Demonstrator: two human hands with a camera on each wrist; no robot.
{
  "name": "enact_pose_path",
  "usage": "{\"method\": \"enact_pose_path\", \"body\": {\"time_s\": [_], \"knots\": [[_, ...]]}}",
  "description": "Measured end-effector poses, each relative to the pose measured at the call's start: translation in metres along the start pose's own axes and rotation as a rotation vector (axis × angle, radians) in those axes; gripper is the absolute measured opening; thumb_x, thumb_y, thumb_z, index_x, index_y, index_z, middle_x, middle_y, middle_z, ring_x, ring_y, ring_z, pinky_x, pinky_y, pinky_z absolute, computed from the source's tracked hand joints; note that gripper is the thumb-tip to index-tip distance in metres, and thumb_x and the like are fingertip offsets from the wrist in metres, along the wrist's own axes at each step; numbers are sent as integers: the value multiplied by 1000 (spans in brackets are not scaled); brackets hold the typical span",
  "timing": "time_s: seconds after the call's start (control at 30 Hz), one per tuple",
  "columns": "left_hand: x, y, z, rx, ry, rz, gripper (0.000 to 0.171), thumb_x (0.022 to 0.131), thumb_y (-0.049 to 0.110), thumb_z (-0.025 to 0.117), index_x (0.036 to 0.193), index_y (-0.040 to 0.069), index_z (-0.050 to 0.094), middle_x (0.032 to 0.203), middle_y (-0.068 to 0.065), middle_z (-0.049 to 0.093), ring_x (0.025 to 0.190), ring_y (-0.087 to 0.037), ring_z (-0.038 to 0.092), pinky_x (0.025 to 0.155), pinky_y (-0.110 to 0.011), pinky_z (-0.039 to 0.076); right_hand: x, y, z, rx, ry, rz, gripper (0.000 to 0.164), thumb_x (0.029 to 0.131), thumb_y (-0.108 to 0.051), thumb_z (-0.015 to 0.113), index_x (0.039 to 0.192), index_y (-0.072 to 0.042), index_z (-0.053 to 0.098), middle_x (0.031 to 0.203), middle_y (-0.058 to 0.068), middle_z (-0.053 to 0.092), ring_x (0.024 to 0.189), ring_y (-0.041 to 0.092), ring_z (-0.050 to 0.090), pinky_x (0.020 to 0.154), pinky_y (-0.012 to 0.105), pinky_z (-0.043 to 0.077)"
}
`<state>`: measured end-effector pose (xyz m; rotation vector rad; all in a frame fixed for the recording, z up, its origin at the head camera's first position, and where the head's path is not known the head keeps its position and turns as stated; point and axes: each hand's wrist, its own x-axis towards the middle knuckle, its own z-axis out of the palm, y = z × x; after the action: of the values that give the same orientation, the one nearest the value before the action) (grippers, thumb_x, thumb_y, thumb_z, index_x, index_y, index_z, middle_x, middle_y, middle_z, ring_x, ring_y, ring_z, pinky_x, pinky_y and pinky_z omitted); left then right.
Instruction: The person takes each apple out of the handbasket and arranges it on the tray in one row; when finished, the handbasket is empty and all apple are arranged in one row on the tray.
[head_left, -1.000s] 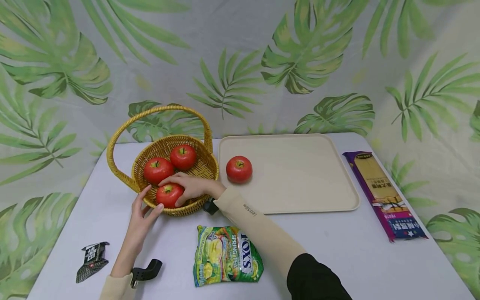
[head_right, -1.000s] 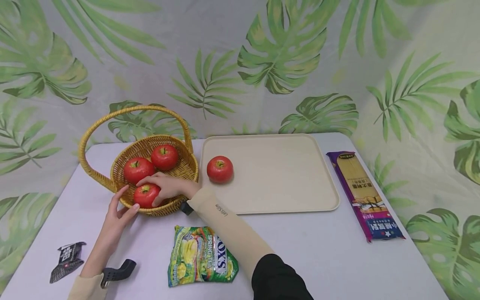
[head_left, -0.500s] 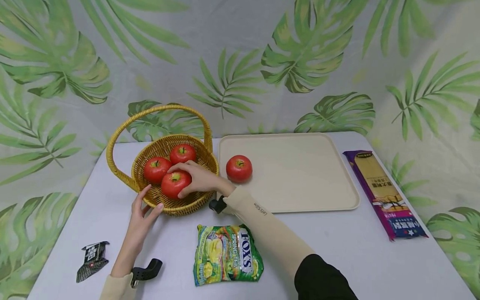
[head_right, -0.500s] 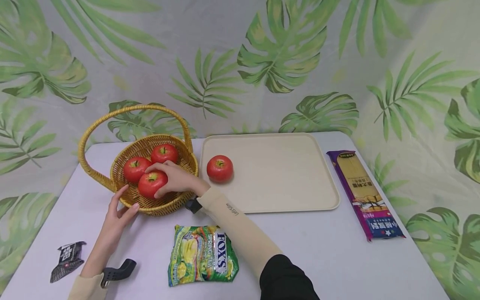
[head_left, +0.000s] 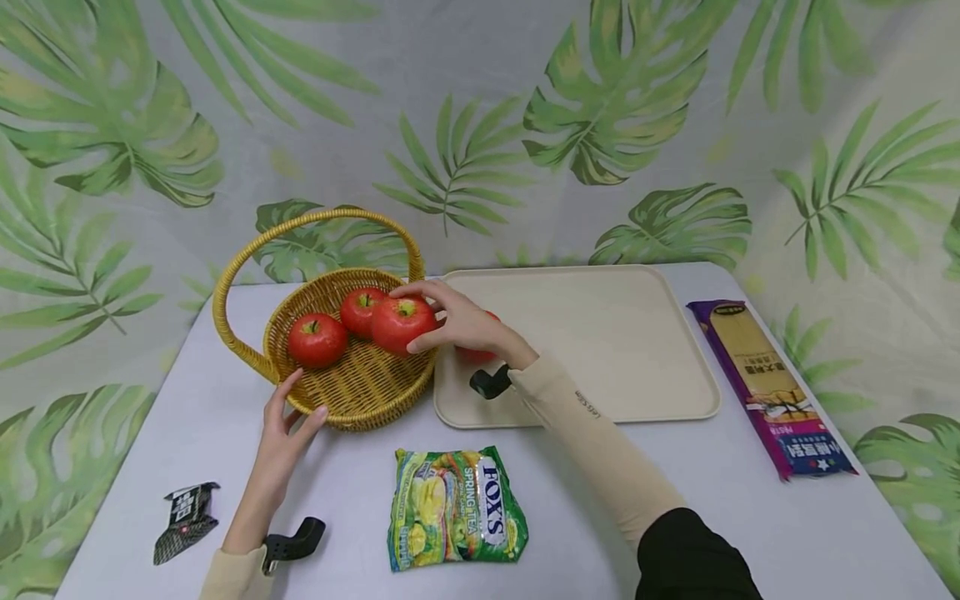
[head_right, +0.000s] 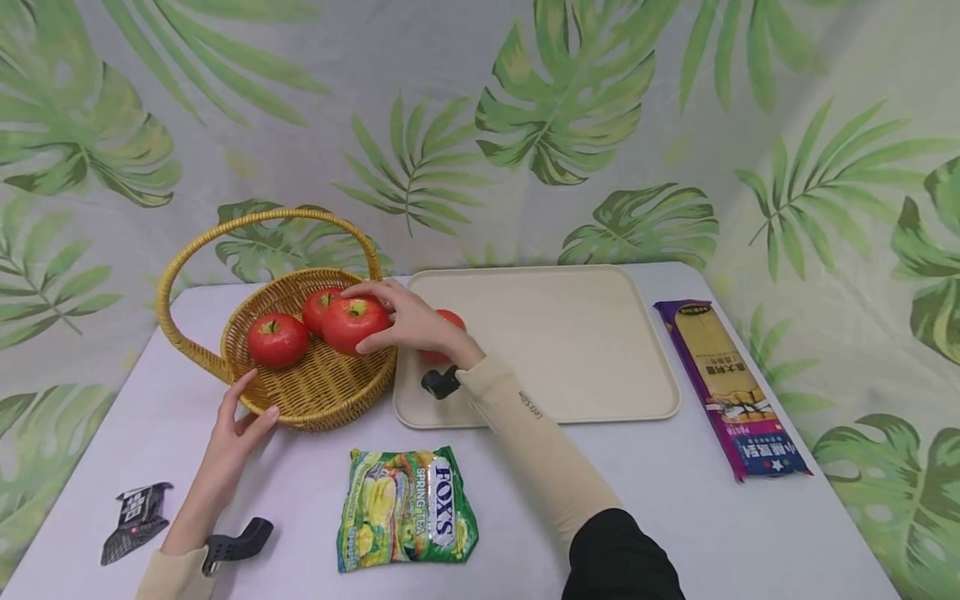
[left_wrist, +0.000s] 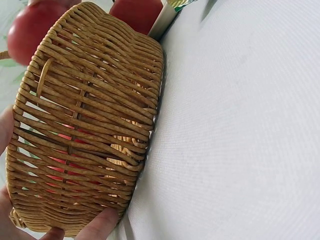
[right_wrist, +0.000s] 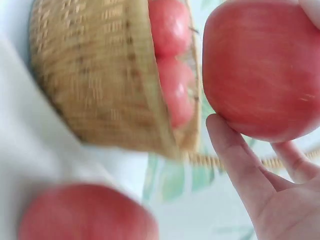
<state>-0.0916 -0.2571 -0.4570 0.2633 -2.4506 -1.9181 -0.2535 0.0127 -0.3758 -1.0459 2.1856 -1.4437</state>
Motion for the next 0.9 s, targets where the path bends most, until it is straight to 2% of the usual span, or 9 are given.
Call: {"method": "enact_pose_path", "body": {"time_s": [0.2, 0.47, 0.67, 0.9], "knots": [[0, 0, 0, -5, -2, -3, 75, 97, 23, 58, 154, 25, 11, 155, -11, -7, 136, -48, 14, 103, -64, 24, -27, 12, -36, 6, 96, 27, 66, 77, -22, 79, 136, -24, 51, 139, -2, 39, 114, 26, 47, 89, 39, 48], [0, -1, 0, -4, 0, 9, 74, 97, 22, 58, 154, 23, 12, 155, -12, -6, 136, -48, 15, 103, -64, 25, -63, 32, -80, 5, 231, 141, 69, 77, -17, 80, 139, -21, 48, 139, 3, 38, 113, 29, 47, 89, 43, 47], [1, -1, 0, -1, 0, 12, 74, 97, 23, 58, 154, 24, 12, 155, -11, -6, 136, -47, 16, 103, -64, 25, -85, 49, -94, -10, 308, 204, 71, 78, -14, 80, 140, -18, 47, 142, 7, 36, 114, 33, 46, 89, 46, 46], [0, -2, -1, -7, -2, 8, 74, 96, 23, 59, 154, 23, 12, 155, -10, -6, 136, -47, 15, 104, -63, 25, -107, 71, -94, -66, 349, 264, 68, 78, -18, 81, 137, -21, 49, 136, 9, 38, 112, 34, 46, 87, 45, 47]]}}
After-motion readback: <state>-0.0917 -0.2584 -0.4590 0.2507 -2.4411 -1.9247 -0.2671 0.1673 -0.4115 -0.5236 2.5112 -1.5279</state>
